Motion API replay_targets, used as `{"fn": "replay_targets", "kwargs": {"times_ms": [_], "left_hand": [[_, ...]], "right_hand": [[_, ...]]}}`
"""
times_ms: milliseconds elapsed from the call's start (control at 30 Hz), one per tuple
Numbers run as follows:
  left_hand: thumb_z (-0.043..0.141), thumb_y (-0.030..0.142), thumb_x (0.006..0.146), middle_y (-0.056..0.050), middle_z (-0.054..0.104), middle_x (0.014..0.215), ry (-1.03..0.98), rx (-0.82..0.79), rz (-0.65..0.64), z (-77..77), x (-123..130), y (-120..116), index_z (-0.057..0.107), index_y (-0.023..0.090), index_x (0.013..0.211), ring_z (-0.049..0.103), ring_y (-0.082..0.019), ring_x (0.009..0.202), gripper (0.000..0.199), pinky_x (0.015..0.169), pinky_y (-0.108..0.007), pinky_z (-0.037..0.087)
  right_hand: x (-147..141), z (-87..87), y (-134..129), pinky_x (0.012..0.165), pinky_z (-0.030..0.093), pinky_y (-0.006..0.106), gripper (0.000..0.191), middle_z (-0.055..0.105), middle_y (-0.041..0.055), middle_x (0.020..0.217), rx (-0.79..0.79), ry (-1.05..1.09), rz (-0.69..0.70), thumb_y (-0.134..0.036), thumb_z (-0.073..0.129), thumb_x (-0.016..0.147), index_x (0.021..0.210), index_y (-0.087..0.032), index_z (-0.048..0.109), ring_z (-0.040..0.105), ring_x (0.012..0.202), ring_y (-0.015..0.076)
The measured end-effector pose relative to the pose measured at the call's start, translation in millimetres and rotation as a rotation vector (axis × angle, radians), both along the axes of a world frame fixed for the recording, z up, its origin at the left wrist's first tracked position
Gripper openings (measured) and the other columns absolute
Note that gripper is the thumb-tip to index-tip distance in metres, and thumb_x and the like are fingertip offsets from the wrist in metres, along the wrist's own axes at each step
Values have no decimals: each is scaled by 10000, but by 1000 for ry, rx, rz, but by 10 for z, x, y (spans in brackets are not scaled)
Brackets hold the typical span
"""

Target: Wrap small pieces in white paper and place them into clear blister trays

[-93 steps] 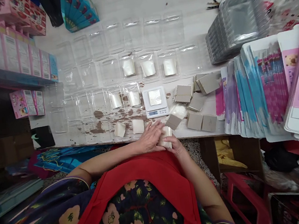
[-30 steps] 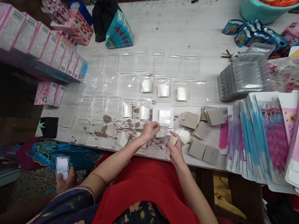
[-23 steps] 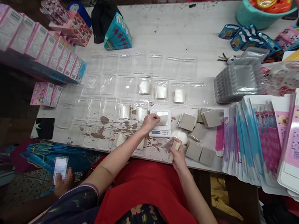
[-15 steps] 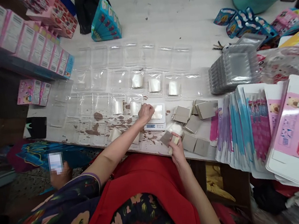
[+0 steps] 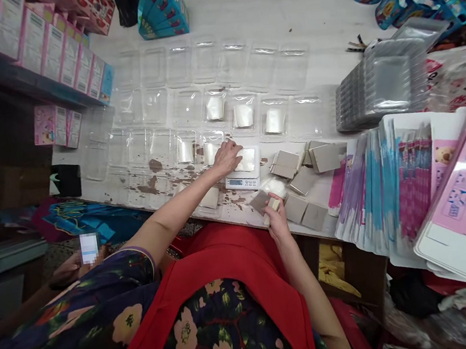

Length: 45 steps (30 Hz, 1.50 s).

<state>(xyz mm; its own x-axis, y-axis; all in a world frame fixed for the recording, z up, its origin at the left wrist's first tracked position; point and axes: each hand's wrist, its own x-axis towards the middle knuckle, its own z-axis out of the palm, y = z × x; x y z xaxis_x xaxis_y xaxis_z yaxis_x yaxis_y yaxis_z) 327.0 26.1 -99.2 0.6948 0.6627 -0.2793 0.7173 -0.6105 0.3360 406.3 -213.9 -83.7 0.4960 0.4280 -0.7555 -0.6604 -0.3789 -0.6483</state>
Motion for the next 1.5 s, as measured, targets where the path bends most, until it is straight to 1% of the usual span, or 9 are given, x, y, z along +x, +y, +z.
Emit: {"fn": "replay_targets", "kwargs": {"times_ms": [200,433,667,800,967,1100,1233,1367,1500], "left_hand": [[480,232,867,-102,500,1232,-43,-1,63,67,19,85,562,183,1224,435,-270,1133,369,942,-395,409],[476,210,877,-94,503,1243,-10,-25,29,233,148,191,537,213,1237,420,-278,1160,366,978,-421,360],[602,174,808,-123,463,1276,69,-63,-94,121,203,34,552,193,1158,379,-302,1219,355,1001,-451,325],[632,170,792,-142,473,1251,65,-65,-59,144,161,0,558,161,1090,392,-308,1214,307,980,-448,345],[605,135,792,-146,509,1227,172,-109,-39,183,198,17,541,140,1107,423,-294,1196,322,944,-420,387],[565,68,779,-145,520,1237,187,-124,43,93,249,25,523,152,1148,445,-287,1185,380,934,-417,395],[606,110,774,-133,565,1182,187,-172,82,0,230,33,537,163,1132,464,-294,1159,368,956,-442,374],[543,160,835,-131,540,1189,89,-169,81,-27,157,-20,608,164,941,453,-295,1167,125,962,-444,367],[446,122,874,-111,571,1121,-130,-200,148,-48,53,-210,593,189,908,490,-259,1122,165,964,-411,371]], "right_hand": [[50,-38,-54,504,400,230,551,552,-65,800,14,22,12,-155,661,483,1022,-238,583,475,541,73],[126,-104,-109,485,402,215,556,559,-63,810,17,18,43,-152,656,498,1043,-240,583,478,538,68],[185,-25,-104,492,406,213,564,561,-67,812,2,43,57,-155,659,492,1043,-242,578,475,538,65],[216,-28,-117,491,398,207,576,556,-70,799,9,40,47,-142,658,480,1043,-234,579,479,548,66],[244,-60,-120,488,402,213,580,560,-69,794,-21,43,74,-146,665,479,1046,-234,579,477,529,66],[258,-66,-102,493,411,212,573,567,-68,800,0,42,94,-152,671,486,1045,-238,577,486,540,67],[268,-81,-88,476,416,212,582,567,-74,779,-15,51,108,-160,676,488,1054,-245,567,483,519,68],[292,-104,-80,463,426,207,577,573,-73,773,-25,51,122,-160,678,485,1045,-246,567,487,523,70],[335,-119,-99,466,439,201,570,579,-70,764,-32,57,135,-162,697,482,1034,-243,577,502,543,74]]}}
